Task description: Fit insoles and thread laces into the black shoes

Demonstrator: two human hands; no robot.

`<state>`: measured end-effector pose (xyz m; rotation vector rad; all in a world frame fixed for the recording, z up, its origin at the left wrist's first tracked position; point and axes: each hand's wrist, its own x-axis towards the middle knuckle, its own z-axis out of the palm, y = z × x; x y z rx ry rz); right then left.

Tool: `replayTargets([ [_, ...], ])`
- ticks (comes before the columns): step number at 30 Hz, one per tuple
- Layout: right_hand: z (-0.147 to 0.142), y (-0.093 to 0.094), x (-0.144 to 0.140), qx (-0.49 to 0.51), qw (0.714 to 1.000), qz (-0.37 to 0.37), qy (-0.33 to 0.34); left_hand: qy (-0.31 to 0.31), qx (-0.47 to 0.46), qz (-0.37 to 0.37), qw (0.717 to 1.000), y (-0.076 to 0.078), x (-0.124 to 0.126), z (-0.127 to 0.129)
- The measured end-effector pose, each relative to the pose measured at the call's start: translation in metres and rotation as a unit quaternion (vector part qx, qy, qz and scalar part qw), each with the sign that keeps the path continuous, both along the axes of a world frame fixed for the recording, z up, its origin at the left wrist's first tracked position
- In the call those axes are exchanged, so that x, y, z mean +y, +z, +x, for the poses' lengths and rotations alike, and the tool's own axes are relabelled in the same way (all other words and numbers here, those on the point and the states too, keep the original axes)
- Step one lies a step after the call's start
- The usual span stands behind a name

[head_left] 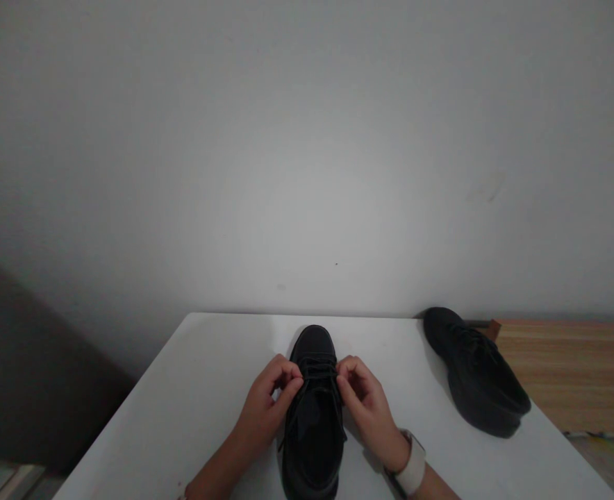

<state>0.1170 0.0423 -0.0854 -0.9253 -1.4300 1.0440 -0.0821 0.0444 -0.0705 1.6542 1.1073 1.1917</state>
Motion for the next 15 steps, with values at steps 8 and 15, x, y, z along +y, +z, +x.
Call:
replayTargets([
  [8, 0.0019, 0.0044, -0.0006, -0.002, 1.000, -0.008, 0.019, -0.018, 0.007, 0.011, 1.000, 0.0005, 0.0010, -0.0035],
  [15, 0.0006, -0.0003, -0.0014, -0.007, 1.000, 0.008, -0.002, -0.010, 0.037, 0.024, 0.999, 0.0011, -0.0009, 0.0012],
])
